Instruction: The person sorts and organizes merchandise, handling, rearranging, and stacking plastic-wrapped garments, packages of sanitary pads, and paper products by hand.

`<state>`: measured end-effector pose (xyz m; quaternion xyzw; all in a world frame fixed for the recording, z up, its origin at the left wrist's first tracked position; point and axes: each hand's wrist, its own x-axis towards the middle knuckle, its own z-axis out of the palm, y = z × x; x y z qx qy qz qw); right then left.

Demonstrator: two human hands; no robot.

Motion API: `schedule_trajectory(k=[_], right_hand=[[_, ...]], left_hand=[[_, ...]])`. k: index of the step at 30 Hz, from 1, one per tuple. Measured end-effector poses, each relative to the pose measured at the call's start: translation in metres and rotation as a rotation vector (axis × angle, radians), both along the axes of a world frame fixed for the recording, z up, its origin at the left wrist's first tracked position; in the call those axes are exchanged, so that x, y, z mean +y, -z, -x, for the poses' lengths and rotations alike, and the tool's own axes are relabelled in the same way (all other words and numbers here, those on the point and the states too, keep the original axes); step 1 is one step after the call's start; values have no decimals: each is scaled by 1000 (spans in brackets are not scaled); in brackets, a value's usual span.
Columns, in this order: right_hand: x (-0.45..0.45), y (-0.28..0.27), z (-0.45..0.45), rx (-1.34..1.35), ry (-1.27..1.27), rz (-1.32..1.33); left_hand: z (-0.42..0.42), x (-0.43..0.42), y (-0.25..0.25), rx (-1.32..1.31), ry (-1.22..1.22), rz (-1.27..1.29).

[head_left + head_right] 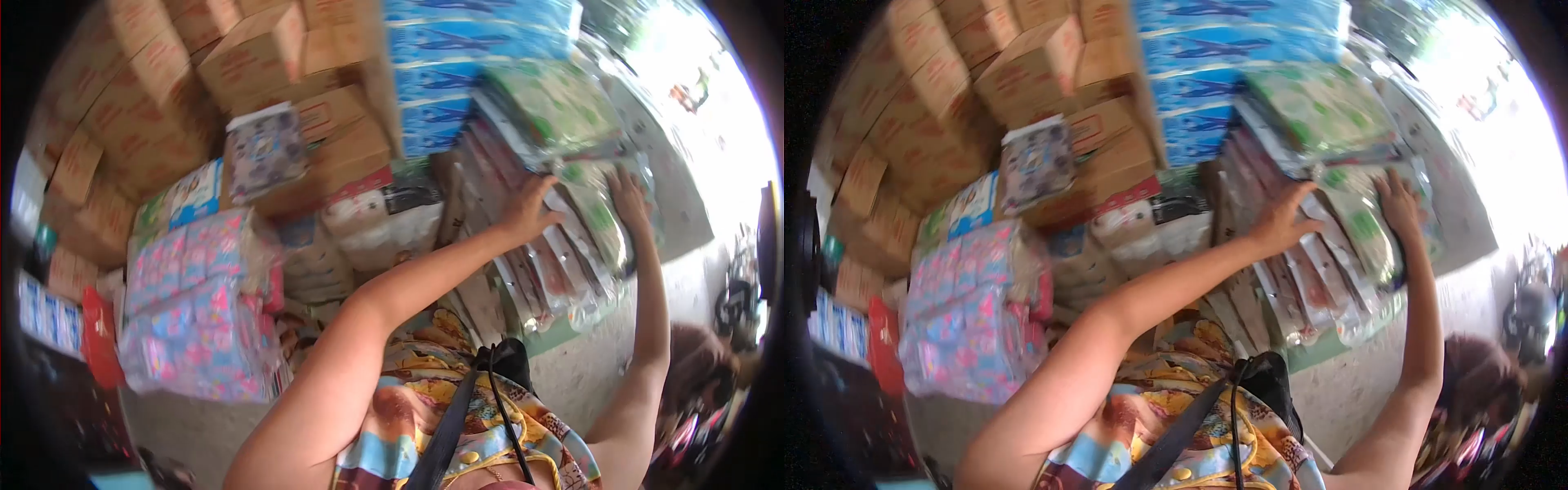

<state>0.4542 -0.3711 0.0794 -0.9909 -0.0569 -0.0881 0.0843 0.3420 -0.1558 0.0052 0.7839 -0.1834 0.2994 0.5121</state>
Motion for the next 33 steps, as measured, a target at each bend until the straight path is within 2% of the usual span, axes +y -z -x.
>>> schedule_trajectory(k=[1,4,5,7,8,10,12,14,16,17,18,19,20,21,22,24,26,28,30,33], right_hand=[[-1,3,-5,-9,-14,11],[-10,-1,-15,9,-124,-13],[-16,-2,-27,37,-185,-30],[-26,-9,-45,-6,-248,53],[-26,-17,-49,-47,-281,131],[22,-64,-3,-30,-349,96],[64,-90,21,-131,-463,-80],[112,-107,45,-9,-652,-285],[161,-111,64,205,-820,-415],[188,-110,73,234,-896,-316],[215,-106,78,261,-969,-213],[240,-97,75,368,-1097,-205],[267,-86,70,476,-1224,-190],[295,-78,71,448,-1233,-69],[325,-70,74,417,-1239,54],[377,-47,73,409,-1377,44],[437,7,52,481,-1415,-112],[478,40,63,845,-1320,-411],[488,17,120,896,-1055,-512],[551,88,91,940,-1077,-674]], left_hand=[[-1,3,4,-43,-10,7],[20,24,-8,132,-27,46],[23,30,-1,109,-182,-2],[33,61,4,70,-213,52],[39,77,7,34,-213,100],[44,117,32,96,-340,134],[69,158,43,253,-451,308],[82,204,79,220,-497,632],[111,248,99,401,-472,1012],[127,254,90,406,-577,1153],[144,255,79,407,-682,1295],[155,259,74,394,-690,1296],[164,264,70,395,-692,1410],[170,269,67,392,-692,1527],[173,275,68,372,-700,1535],[173,289,78,335,-708,1642],[168,307,99,253,-662,1637],[159,326,111,162,-612,1614],[149,340,112,190,-610,1633],[144,353,104,155,-589,1746]])
